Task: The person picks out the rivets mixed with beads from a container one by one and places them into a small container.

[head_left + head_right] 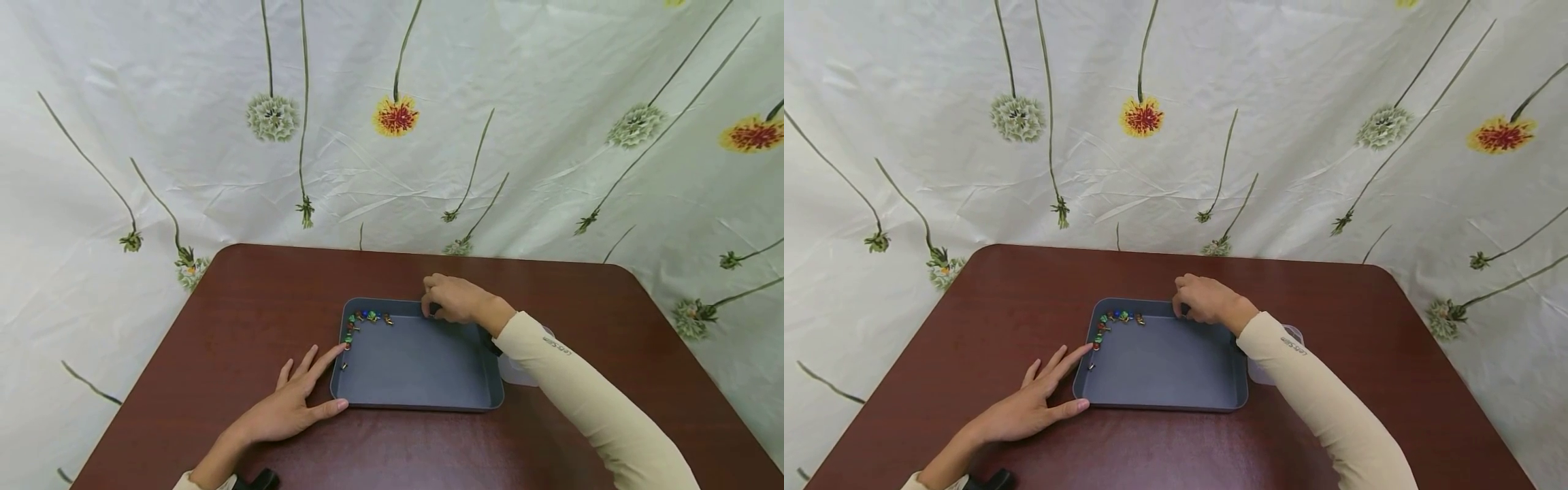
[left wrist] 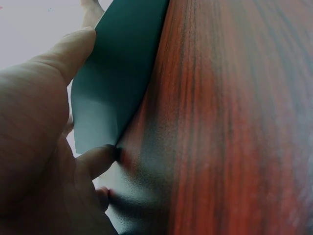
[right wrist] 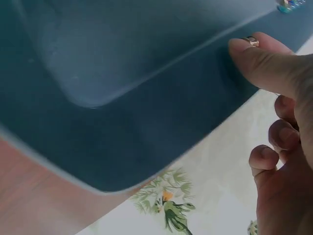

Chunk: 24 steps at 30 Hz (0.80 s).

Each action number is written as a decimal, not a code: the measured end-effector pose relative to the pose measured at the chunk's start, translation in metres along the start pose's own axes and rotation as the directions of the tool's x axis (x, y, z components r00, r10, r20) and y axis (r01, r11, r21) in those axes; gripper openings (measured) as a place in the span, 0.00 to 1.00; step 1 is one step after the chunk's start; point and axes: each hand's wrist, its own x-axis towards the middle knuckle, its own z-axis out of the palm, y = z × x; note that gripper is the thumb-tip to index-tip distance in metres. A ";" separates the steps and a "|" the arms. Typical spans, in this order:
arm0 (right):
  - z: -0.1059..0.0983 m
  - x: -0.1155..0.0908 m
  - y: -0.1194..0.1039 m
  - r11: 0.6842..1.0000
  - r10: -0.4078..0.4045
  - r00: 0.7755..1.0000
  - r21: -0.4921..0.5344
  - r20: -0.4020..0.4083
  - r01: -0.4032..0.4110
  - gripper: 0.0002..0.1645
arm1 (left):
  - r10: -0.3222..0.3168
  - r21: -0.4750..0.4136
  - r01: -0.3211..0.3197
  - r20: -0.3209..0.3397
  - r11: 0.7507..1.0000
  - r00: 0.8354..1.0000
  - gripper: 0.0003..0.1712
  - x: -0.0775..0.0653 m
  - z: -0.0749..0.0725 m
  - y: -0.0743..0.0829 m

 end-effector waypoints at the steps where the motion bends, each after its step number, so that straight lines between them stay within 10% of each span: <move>1: -0.002 0.000 0.000 1.000 0.003 1.000 0.015 0.003 -0.003 0.09 | 0.000 -0.002 0.000 -0.001 1.000 1.000 0.47 0.000 0.000 0.000; 24: -0.031 -0.040 0.028 0.973 0.072 0.993 0.224 -0.090 -0.051 0.10 | 0.004 -0.005 -0.004 -0.004 1.000 1.000 0.47 0.001 0.001 -0.001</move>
